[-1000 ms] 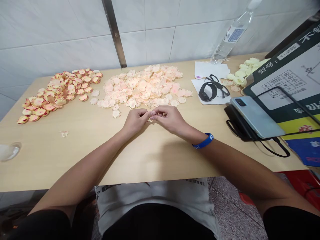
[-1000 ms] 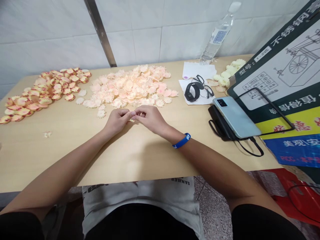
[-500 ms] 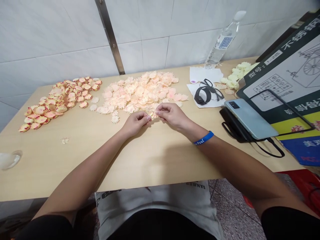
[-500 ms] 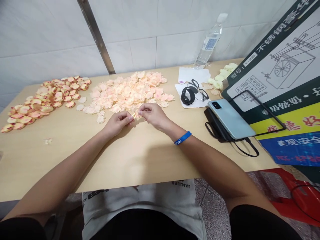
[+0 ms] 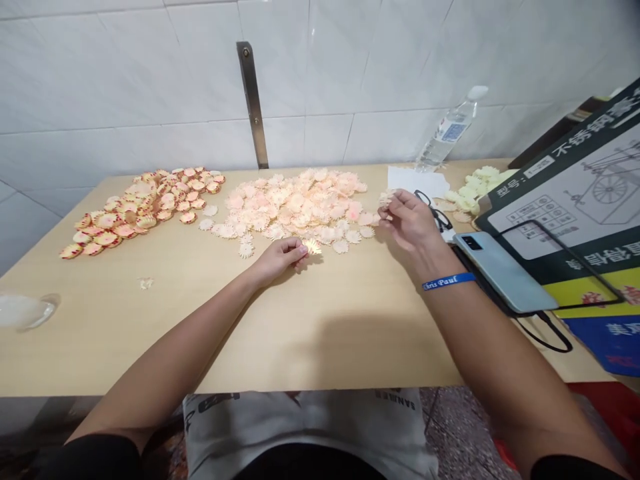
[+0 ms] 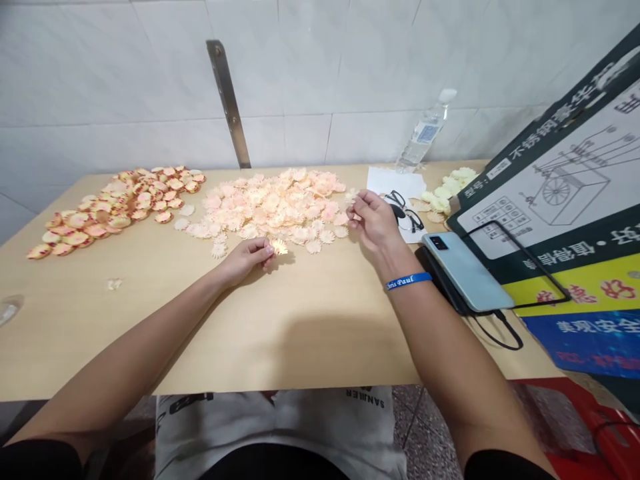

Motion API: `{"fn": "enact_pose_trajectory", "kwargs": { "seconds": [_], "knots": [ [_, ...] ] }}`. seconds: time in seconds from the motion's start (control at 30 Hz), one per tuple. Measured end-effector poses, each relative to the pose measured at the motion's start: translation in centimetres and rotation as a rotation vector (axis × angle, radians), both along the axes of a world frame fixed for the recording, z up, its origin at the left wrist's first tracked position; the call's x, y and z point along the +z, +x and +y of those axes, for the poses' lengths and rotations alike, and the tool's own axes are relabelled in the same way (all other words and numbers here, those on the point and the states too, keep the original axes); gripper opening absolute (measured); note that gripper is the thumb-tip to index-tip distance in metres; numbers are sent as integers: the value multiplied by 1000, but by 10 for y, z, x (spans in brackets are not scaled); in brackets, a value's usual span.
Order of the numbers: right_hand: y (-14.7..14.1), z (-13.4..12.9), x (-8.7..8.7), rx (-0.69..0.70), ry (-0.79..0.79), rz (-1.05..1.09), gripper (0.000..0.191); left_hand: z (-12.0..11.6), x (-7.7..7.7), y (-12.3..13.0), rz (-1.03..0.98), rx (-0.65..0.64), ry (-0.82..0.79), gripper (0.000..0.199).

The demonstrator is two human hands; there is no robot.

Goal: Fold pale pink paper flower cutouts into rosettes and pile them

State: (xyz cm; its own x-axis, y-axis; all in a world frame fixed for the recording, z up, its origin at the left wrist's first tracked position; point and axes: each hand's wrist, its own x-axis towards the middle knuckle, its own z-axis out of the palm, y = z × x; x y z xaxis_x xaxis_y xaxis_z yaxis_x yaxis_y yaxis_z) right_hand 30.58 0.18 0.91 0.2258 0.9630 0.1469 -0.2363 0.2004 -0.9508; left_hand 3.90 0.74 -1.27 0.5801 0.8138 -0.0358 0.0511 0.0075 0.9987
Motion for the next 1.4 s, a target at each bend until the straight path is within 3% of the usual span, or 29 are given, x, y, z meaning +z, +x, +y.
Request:
{"fn": "enact_pose_trajectory", "kwargs": {
  "seconds": [0.1, 0.3, 0.43, 0.57, 0.73, 0.87, 0.97, 1.1, 1.2, 1.23, 1.3, 1.4],
  "knots": [
    [-4, -2, 1, 146, -70, 163, 33, 3, -1, -1, -42, -18, -65, 47],
    [-50, -18, -14, 401, -180, 334, 25, 5, -5, -1, -126, -9, -148, 42],
    [-57, -19, -17, 429, -273, 440, 11, 5, -7, -1, -141, 27, -164, 41],
    [-57, -18, -17, 437, -320, 444, 24, 4, -6, 0, -129, 46, -169, 43],
    [-59, -18, -21, 387, -268, 270, 8, 5, -3, 0, -100, 69, -159, 44],
    [-62, -17, -27, 316, -292, 4, 11, 4, -4, -1, -84, 97, -132, 43],
    [-62, -17, -29, 314, -202, -297, 21, 3, -4, -1, -90, 95, -142, 42],
    [-52, -16, -27, 44, 116, -781, 21, 0, -1, 1, -146, 54, -215, 40],
    [-46, -15, -24, -165, 250, -1019, 50, -1, 1, 3, -206, 12, -236, 39],
    [-46, -16, -23, -192, 262, -1034, 54, -1, 2, 3, -219, 3, -239, 39],
    [-52, -20, -21, -163, 251, -961, 39, -2, 2, 3, -225, -2, -236, 40],
    [-69, -29, -21, 76, 148, -745, 24, -2, 1, 2, -174, 3, -200, 42]
  ]
}}
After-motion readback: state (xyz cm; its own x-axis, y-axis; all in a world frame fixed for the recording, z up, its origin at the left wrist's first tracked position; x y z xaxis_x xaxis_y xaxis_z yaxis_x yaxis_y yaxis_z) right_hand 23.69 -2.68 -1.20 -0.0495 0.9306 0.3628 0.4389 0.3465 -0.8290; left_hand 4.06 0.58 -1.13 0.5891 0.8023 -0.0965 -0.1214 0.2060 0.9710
